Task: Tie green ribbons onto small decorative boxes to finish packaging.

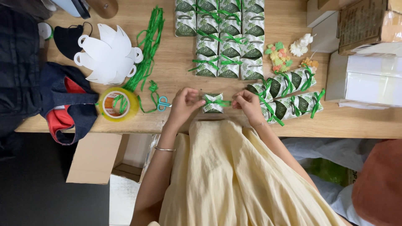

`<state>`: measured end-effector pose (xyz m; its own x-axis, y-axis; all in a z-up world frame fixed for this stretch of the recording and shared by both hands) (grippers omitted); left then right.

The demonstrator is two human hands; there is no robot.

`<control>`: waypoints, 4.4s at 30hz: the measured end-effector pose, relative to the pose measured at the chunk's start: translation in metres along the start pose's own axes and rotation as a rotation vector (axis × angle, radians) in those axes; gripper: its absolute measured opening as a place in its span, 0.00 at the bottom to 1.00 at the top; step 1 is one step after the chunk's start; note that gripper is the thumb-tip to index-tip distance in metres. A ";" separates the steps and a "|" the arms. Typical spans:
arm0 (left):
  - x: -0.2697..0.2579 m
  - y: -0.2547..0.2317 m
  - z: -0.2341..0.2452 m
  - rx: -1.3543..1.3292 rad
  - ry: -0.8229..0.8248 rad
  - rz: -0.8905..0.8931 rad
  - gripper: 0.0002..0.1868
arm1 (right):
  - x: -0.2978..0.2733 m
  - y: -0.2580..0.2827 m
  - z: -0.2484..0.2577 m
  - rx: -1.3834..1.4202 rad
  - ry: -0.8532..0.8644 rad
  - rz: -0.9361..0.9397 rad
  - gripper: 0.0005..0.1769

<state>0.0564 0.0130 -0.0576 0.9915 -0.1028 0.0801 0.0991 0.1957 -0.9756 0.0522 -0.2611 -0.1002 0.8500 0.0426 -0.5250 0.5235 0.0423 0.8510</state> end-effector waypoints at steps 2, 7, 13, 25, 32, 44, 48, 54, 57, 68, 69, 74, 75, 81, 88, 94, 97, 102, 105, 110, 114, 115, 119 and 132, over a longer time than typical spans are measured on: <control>0.004 -0.034 -0.008 0.087 0.059 -0.083 0.21 | -0.002 0.001 0.003 0.029 -0.030 0.017 0.06; 0.004 -0.036 -0.039 0.323 0.173 -0.268 0.17 | 0.001 -0.006 0.017 0.070 -0.090 0.064 0.06; 0.011 -0.038 -0.011 0.405 0.195 -0.160 0.10 | 0.007 -0.019 0.021 0.075 -0.081 0.063 0.06; 0.133 -0.068 0.095 0.537 -0.105 -0.222 0.09 | 0.014 -0.018 0.009 -0.018 -0.068 0.014 0.06; 0.198 -0.006 0.057 0.668 -0.022 -0.213 0.12 | 0.016 -0.019 0.015 -0.023 -0.081 0.010 0.06; 0.247 0.027 0.056 0.426 0.056 -0.204 0.28 | 0.034 -0.030 0.009 -0.046 -0.025 0.022 0.07; 0.279 0.040 0.049 0.596 0.017 -0.271 0.27 | 0.031 -0.015 0.002 -0.085 -0.014 0.043 0.06; 0.286 0.004 0.030 0.620 0.262 0.088 0.35 | 0.025 -0.020 0.011 -0.067 -0.047 0.039 0.06; 0.300 0.051 0.020 0.499 0.379 0.114 0.15 | 0.028 -0.029 0.017 -0.055 -0.064 0.051 0.06; 0.267 0.023 0.071 0.829 -0.012 -0.107 0.09 | 0.031 -0.025 0.010 -0.101 -0.039 0.033 0.06; 0.261 0.017 0.079 0.786 -0.039 -0.050 0.08 | 0.031 -0.026 0.010 -0.108 -0.038 0.028 0.06; 0.208 -0.090 0.120 0.581 -0.334 -0.405 0.09 | 0.027 -0.026 0.011 -0.089 -0.010 0.047 0.06; 0.194 -0.112 0.128 0.502 -0.388 -0.454 0.10 | 0.027 -0.026 0.011 -0.110 -0.016 0.040 0.06; 0.086 -0.141 0.097 0.240 -0.246 -0.274 0.06 | 0.021 -0.014 -0.003 -0.127 0.003 0.101 0.06; -0.004 -0.086 0.052 0.297 -0.141 -0.174 0.06 | 0.009 0.069 -0.077 -0.553 0.201 0.304 0.10; -0.023 -0.054 0.032 0.382 -0.109 -0.163 0.07 | 0.005 0.108 -0.096 -0.592 0.081 0.410 0.08; -0.020 -0.047 0.015 0.399 -0.114 -0.225 0.08 | -0.018 0.111 -0.114 -0.705 0.181 0.604 0.13; -0.016 -0.031 -0.010 0.372 -0.012 -0.305 0.11 | -0.031 0.088 -0.115 -1.009 0.202 0.890 0.25; -0.007 -0.025 0.003 0.248 -0.009 -0.236 0.14 | -0.021 0.078 -0.106 -1.125 0.143 0.762 0.22; 0.016 0.028 0.078 0.567 -0.235 -0.109 0.25 | -0.029 0.082 -0.107 -1.135 0.109 0.696 0.17; 0.038 0.076 0.134 0.855 -0.304 0.111 0.24 | -0.032 0.090 -0.106 -1.162 0.006 0.746 0.17; 0.046 0.077 0.137 0.858 -0.308 0.103 0.24 | -0.031 0.090 -0.105 -1.160 0.000 0.754 0.17; 0.067 0.122 0.136 1.013 -0.226 0.179 0.16 | -0.028 0.090 -0.099 -1.238 -0.118 0.791 0.16; 0.024 -0.068 0.050 0.242 -0.270 -0.051 0.06 | -0.037 0.112 -0.100 -0.556 0.014 0.438 0.24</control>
<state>0.0774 0.0459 0.0207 0.9681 0.1363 0.2101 0.1344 0.4251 -0.8951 0.0732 -0.1578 0.0136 0.9729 0.1844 -0.1394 0.0234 0.5217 0.8528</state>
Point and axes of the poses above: each hand's wrist, its own x-axis towards the middle knuckle, its own z-axis out of the back of the hand, y = z × x, the point moved 7 cm from there along x, towards the middle knuckle, and after that the axes turned 6 degrees about -z, right-handed, at the moved point
